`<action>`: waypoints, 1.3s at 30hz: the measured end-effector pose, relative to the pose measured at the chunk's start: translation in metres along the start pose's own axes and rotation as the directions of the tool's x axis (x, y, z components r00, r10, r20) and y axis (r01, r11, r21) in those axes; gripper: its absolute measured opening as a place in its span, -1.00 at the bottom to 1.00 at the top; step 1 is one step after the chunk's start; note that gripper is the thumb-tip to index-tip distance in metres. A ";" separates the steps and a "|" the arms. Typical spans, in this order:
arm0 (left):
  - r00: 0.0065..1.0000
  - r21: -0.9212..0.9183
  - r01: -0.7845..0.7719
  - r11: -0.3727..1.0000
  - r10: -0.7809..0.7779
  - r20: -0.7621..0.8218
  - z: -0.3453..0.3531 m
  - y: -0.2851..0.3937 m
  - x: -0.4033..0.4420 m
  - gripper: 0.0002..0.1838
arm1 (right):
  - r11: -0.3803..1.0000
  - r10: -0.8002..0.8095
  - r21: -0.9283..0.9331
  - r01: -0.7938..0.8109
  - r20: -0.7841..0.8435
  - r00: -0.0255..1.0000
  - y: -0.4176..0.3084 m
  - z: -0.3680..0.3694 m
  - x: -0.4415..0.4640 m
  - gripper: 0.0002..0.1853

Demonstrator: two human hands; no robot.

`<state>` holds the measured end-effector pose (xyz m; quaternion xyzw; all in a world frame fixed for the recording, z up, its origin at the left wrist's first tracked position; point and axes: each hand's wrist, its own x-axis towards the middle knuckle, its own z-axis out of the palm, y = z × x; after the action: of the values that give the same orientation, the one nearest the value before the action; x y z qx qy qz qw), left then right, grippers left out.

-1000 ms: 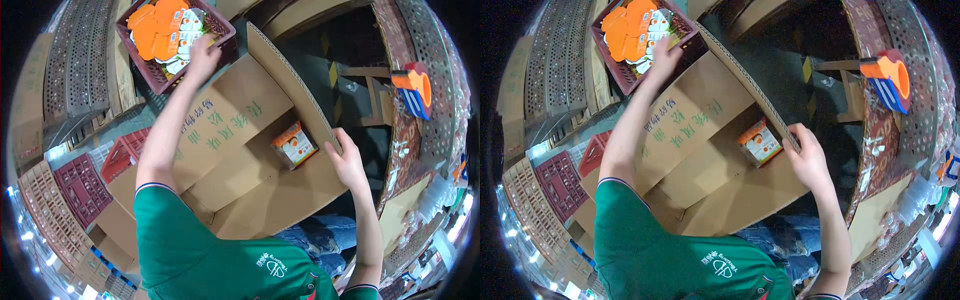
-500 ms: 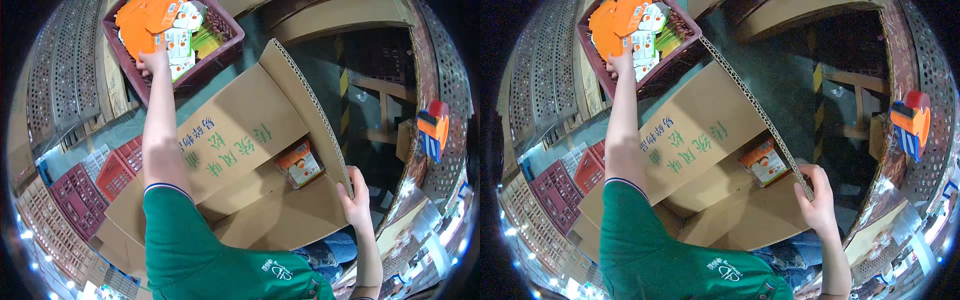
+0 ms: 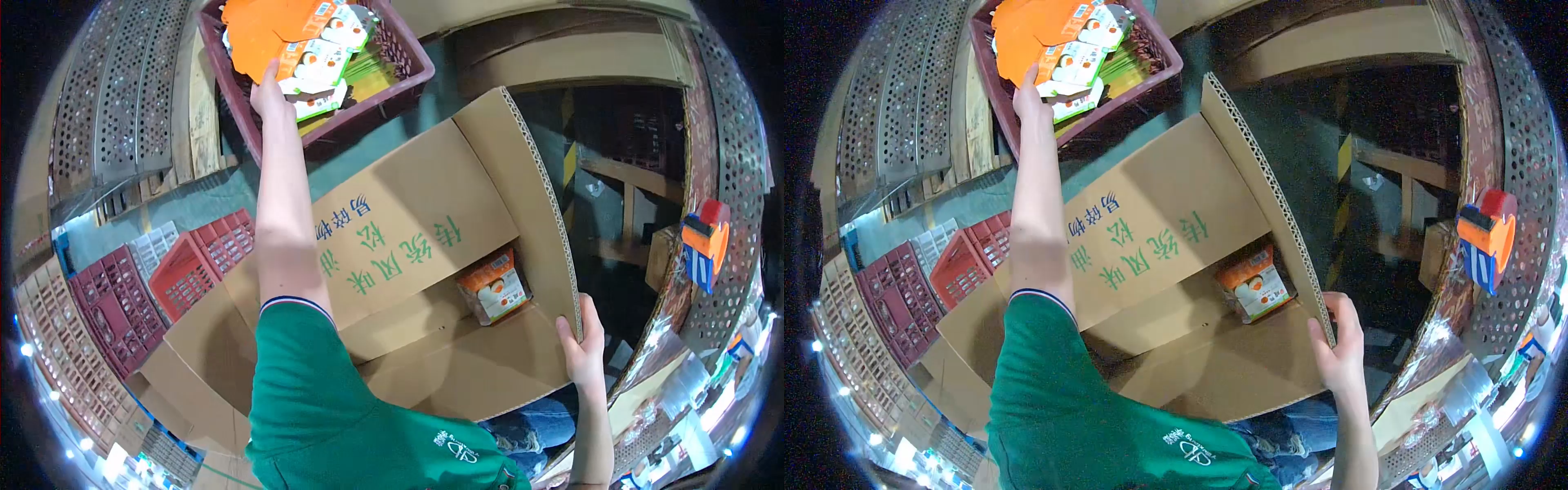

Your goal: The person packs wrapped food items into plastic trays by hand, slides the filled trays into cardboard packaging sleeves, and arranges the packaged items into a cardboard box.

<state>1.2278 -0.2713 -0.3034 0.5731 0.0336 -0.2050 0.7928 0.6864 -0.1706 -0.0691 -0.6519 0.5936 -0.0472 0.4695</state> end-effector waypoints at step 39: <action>0.936 -0.397 0.332 0.856 -0.247 0.252 -0.003 -0.013 0.030 -0.56 | 0.987 0.100 0.126 -0.099 -0.001 0.995 -0.005 0.001 -0.002 -0.70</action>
<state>1.2510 -0.2804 -0.3252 0.3482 0.0881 -0.3639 0.8594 0.6907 -0.1692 -0.0656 -0.5906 0.6228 -0.0633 0.5093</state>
